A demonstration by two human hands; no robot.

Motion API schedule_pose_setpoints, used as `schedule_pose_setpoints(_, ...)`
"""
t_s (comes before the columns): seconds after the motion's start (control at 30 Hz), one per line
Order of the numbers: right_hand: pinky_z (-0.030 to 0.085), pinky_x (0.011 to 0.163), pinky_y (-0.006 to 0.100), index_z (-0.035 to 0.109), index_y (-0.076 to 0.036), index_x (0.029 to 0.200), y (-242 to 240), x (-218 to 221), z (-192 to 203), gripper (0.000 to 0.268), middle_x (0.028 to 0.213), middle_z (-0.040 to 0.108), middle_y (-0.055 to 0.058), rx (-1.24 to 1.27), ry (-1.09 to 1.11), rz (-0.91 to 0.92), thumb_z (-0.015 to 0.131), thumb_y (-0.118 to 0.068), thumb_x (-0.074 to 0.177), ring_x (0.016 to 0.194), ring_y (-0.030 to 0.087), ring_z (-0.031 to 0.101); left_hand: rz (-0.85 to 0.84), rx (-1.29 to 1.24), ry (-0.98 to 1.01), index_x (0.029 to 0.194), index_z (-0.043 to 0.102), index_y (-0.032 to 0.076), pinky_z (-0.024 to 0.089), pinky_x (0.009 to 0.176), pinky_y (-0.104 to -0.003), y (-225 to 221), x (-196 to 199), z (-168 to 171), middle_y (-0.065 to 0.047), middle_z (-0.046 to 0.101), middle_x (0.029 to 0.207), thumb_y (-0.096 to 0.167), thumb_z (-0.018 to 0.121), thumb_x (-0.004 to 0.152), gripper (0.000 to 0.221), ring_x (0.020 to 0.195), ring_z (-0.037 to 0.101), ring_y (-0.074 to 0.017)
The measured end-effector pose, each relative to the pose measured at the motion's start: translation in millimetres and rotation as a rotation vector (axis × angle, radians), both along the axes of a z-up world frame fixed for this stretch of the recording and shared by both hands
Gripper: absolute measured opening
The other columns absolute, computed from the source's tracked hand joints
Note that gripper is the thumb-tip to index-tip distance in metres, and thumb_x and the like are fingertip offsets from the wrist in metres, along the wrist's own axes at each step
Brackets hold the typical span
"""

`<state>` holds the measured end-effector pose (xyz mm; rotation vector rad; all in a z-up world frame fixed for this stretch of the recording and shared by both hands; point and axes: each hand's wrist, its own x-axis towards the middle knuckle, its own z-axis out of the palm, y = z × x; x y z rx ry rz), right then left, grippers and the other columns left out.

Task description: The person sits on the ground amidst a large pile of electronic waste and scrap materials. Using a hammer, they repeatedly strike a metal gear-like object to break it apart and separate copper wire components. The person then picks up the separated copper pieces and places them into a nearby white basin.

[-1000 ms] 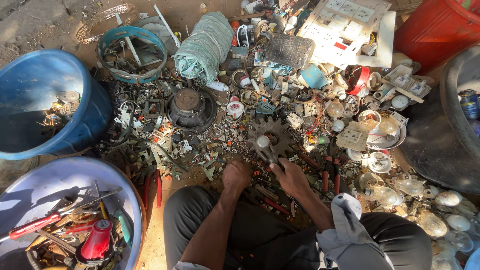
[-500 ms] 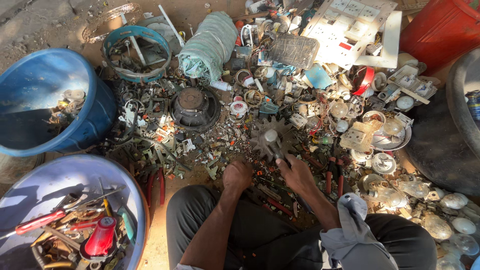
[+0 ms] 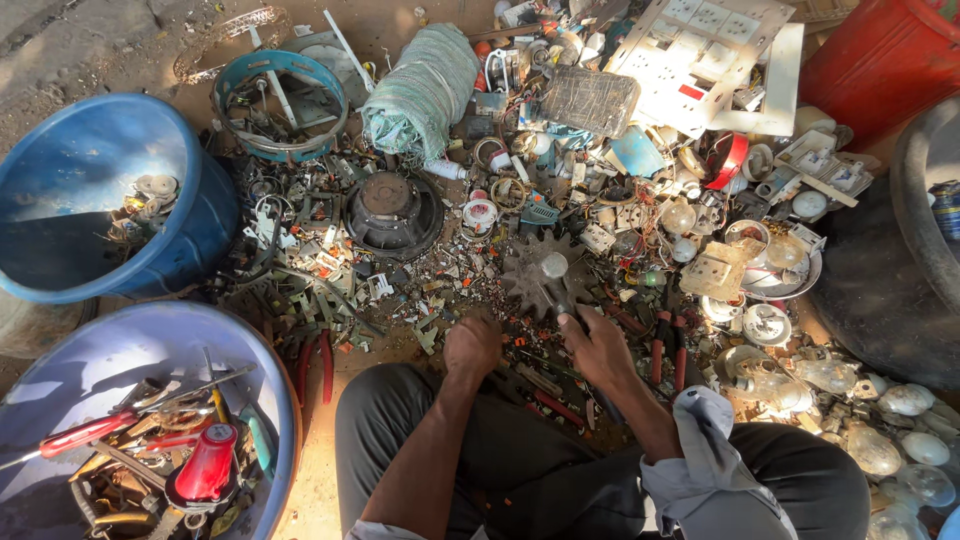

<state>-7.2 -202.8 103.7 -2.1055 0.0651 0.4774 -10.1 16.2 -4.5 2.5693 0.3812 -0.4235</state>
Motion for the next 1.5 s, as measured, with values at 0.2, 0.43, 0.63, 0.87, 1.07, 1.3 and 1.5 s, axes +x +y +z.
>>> schedule_pose_setpoints(0.2, 0.046, 0.046, 0.036, 0.067, -0.002, 0.106, 0, 4, -1, 0.040, 0.066, 0.059, 0.004, -0.002, 0.126, -0.023, 0.056, -0.041, 0.104, 0.048, 0.013, 0.053, -0.173, 0.211, -0.105, 0.099, 0.065, -0.004, 0.055, 0.035, -0.038, 5, 4, -26, -0.015, 0.068, 0.076, 0.018, 0.052, 0.100, 0.026, 0.053, 0.070, -0.0238)
schedule_pose_setpoints(0.43, 0.050, 0.044, 0.036, 0.065, -0.004, 0.108, -9, -9, 9, 0.037, 0.064, 0.059, 0.003, 0.056, 0.152, -0.129, 0.056, -0.039, 0.100, 0.044, 0.017, 0.056, 0.213, -0.270, -0.086, 0.105, 0.061, -0.004, 0.051, 0.038, -0.037, 9, 8, 12, -0.015, 0.069, 0.069, 0.019, 0.051, 0.104, 0.026, 0.047, 0.062, -0.0184)
schedule_pose_setpoints(0.63, 0.052, 0.045, 0.039, 0.056, -0.002, 0.088, -8, -71, 2, 0.029, 0.063, 0.056, 0.008, 0.369, 0.532, -0.411, 0.070, -0.026, 0.097, 0.047, 0.020, 0.058, 0.176, -0.724, -0.440, 0.091, 0.068, -0.001, 0.046, 0.048, -0.030, 16, 5, 71, -0.006, 0.063, 0.068, 0.015, 0.057, 0.101, 0.022, 0.055, 0.054, -0.0098)
schedule_pose_setpoints(0.87, 0.053, 0.050, 0.041, 0.060, 0.001, 0.095, 1, -96, -39, 0.028, 0.072, 0.058, 0.011, 0.308, 0.669, -0.423, 0.066, -0.026, 0.099, 0.053, 0.023, 0.059, 0.079, -1.204, -0.288, 0.097, 0.064, 0.000, 0.046, 0.058, -0.029, 12, -31, 146, 0.000, 0.061, 0.070, 0.012, 0.056, 0.103, 0.015, 0.062, 0.055, -0.0086)
schedule_pose_setpoints(1.07, 0.051, 0.089, 0.045, 0.064, -0.006, 0.122, -3, -96, -28, 0.038, 0.105, 0.063, 0.009, 0.050, 0.185, -0.111, 0.065, -0.036, 0.099, 0.098, 0.024, 0.063, -0.130, -1.368, -0.264, 0.098, 0.066, 0.001, 0.052, 0.068, -0.028, -5, -59, 215, 0.000, 0.064, 0.079, 0.008, 0.058, 0.101, 0.011, 0.072, 0.060, -0.0092)
schedule_pose_setpoints(1.3, 0.051, 0.103, 0.046, 0.061, -0.002, 0.133, 9, -108, 23, 0.054, 0.123, 0.067, 0.013, 1.802, 0.364, -0.240, 0.048, -0.048, 0.108, 0.114, 0.028, 0.065, -0.406, -1.050, -0.179, 0.096, 0.068, -0.001, 0.049, 0.063, -0.028, -44, -97, 267, -0.004, 0.063, 0.080, 0.003, 0.060, 0.096, 0.009, 0.072, 0.055, -0.0075)
schedule_pose_setpoints(1.5, 0.048, 0.112, 0.050, 0.061, -0.001, 0.135, -5, -130, 50, 0.054, 0.128, 0.067, 0.017, 1.789, 0.361, -0.346, 0.046, -0.047, 0.112, 0.121, 0.031, 0.064, -0.728, -0.663, -0.733, 0.094, 0.063, -0.002, 0.057, 0.079, -0.040, -38, -123, 259, -0.013, 0.072, 0.111, 0.006, 0.062, 0.096, 0.008, 0.097, 0.074, -0.0304)
